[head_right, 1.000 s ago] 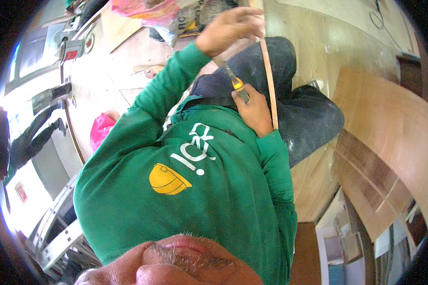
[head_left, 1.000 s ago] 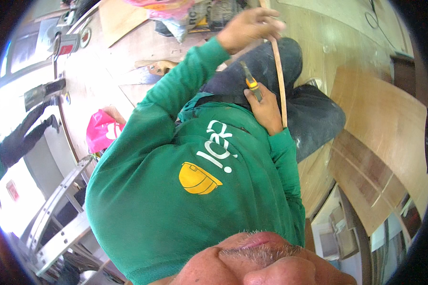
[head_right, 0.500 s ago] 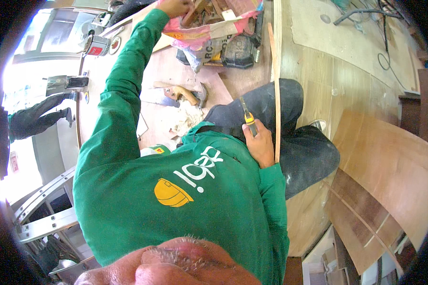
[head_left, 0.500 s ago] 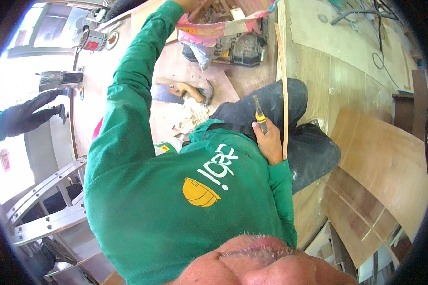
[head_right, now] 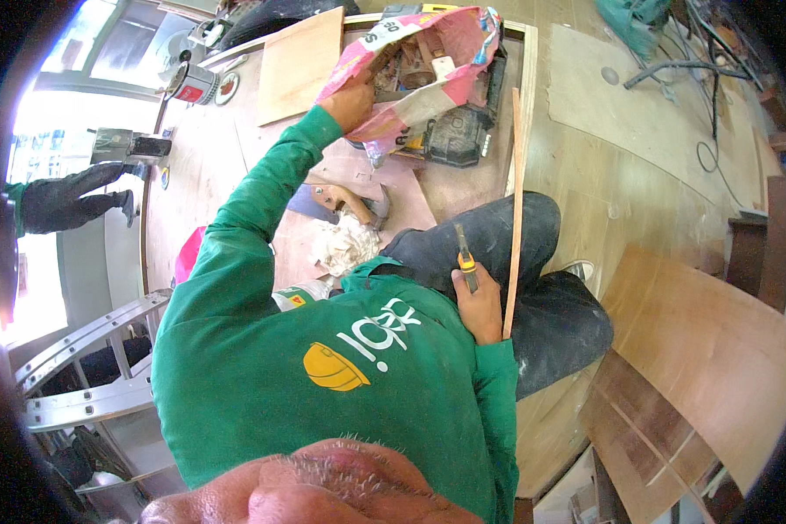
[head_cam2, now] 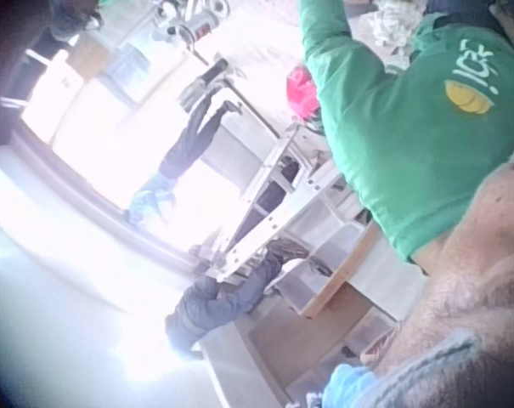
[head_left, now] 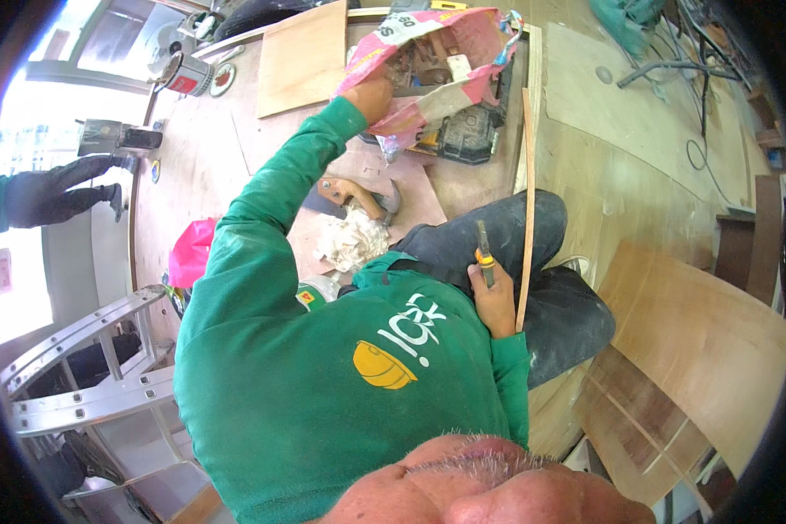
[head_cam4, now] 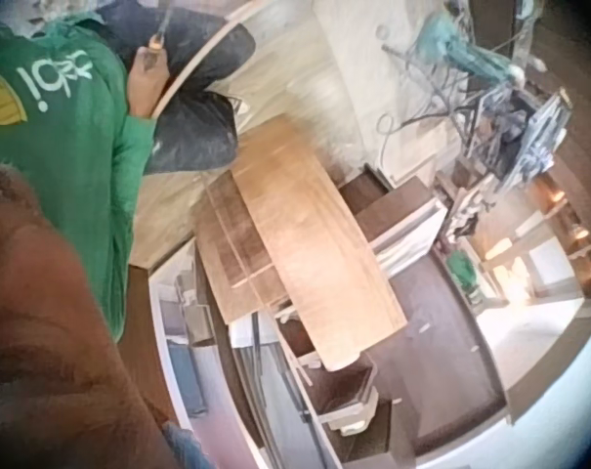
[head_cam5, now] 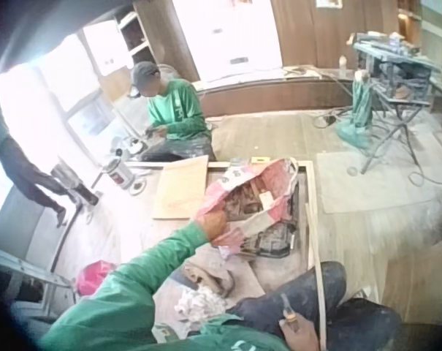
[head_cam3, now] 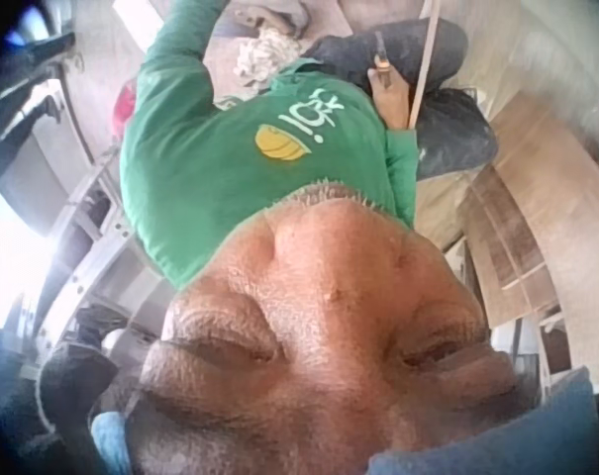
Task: The person cuts a thin wooden strip using a hand saw, then uses pliers to remove small pieces from the strip. The person is sitting on the floor in a workshop environment.
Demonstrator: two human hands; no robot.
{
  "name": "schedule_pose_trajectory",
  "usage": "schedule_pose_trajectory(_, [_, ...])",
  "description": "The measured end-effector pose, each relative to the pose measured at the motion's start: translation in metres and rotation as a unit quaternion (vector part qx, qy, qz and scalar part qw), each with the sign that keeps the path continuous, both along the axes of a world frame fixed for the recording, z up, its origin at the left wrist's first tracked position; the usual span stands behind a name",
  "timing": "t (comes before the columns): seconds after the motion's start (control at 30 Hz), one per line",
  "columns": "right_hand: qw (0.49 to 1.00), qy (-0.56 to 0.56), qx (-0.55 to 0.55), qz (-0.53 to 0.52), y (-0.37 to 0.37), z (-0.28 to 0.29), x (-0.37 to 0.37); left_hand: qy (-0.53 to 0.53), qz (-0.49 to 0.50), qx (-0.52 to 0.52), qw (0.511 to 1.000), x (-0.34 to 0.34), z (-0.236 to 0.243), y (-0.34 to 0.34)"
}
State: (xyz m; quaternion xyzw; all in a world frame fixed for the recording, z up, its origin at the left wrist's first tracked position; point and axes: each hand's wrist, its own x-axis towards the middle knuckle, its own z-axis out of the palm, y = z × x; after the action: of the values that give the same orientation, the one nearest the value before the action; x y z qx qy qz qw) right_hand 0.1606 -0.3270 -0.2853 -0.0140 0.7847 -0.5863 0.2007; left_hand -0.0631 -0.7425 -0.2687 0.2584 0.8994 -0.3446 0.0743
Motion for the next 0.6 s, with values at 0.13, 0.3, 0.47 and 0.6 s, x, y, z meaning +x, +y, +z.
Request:
schedule_pose_trajectory(0.13, [1.000, -0.016, -0.008, 0.008, -0.001, -0.005, -0.001, 0.063, 0.094, 0.186, 0.976, -0.001, 0.006, -0.012])
schedule_pose_trajectory(0.3, [0.999, -0.054, -0.005, 0.008, 0.001, -0.007, -0.001, 0.032, 0.233, 0.303, 0.924, -0.046, 0.005, -0.026])
schedule_pose_trajectory(0.47, [0.997, -0.075, 0.008, 0.022, 0.003, -0.004, -0.003, 0.044, 0.267, 0.269, 0.924, -0.070, -0.009, -0.020])
schedule_pose_trajectory(0.6, [0.998, -0.066, -0.001, 0.010, 0.003, -0.006, -0.002, 0.058, 0.278, 0.233, 0.930, -0.073, -0.017, -0.015])
